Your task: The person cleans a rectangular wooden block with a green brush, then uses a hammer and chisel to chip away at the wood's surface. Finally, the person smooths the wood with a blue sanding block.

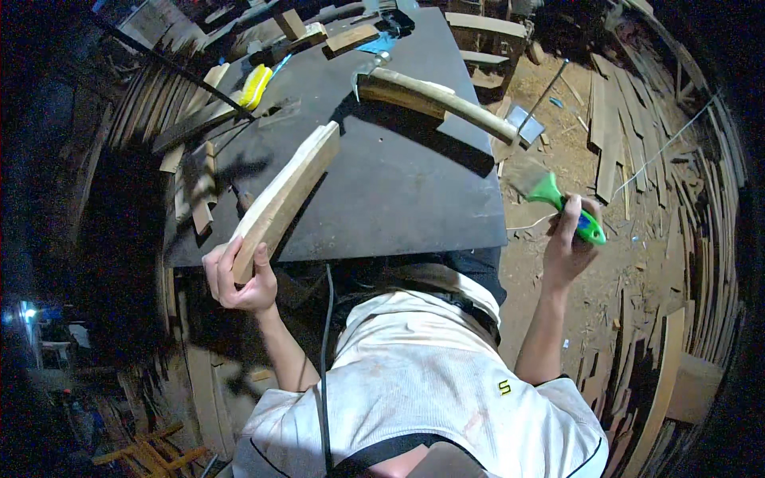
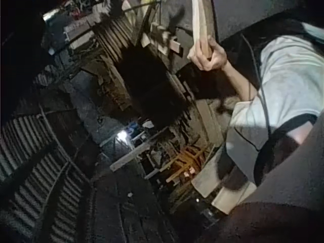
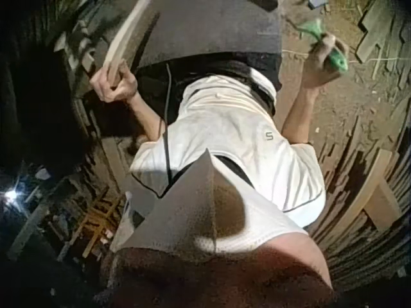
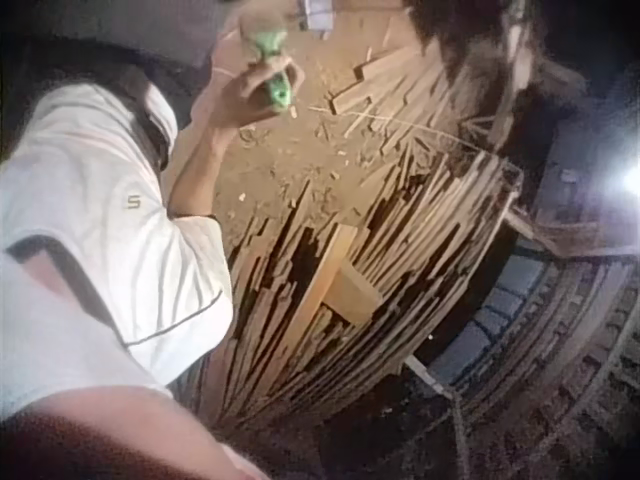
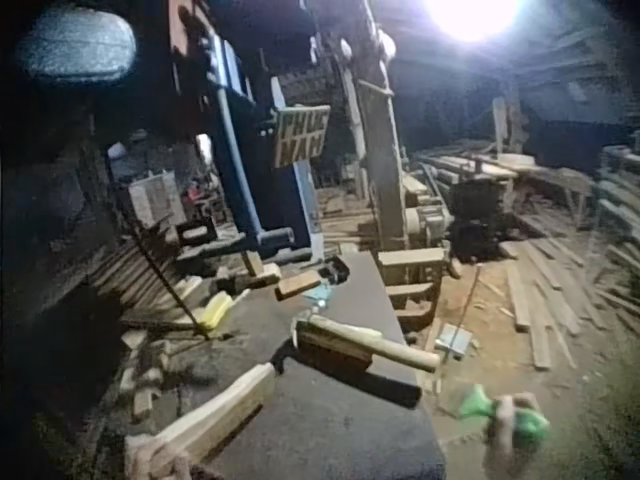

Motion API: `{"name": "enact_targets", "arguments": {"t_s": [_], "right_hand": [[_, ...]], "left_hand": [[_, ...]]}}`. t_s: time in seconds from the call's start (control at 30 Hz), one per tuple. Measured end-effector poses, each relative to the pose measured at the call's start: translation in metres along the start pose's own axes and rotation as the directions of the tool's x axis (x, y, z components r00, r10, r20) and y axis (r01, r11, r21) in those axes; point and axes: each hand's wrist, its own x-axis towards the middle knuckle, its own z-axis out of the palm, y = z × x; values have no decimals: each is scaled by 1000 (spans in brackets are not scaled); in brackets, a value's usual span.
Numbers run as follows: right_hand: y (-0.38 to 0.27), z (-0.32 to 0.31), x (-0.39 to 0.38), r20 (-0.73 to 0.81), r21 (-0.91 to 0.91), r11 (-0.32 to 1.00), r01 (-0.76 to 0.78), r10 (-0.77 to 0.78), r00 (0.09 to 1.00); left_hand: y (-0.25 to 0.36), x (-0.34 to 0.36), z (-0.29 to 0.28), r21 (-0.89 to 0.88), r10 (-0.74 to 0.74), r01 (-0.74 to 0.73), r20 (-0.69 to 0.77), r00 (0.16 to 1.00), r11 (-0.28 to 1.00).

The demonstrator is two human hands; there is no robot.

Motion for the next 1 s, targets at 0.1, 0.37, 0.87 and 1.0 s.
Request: {"name": "enact_targets", "arguments": {"t_s": [0.1, 0.37, 0.87, 1.0], "right_hand": [[-5, 21, -31, 120, 214, 976, -42, 17, 993], [10, 64, -35, 321, 152, 980, -128, 73, 944], [-13, 36, -52, 482, 283, 958, 44, -181, 857], [-10, 30, -19, 211, 174, 983, 57, -94, 973]], "left_hand": [[2, -1, 3, 5, 0, 0, 4, 1000, 1000], [5, 6, 0, -6, -6, 6, 7, 1000, 1000], [63, -28, 50, -374, -411, 534, 361, 837, 758], [69, -31, 55, -284, -523, 649, 411, 747, 705]]}}
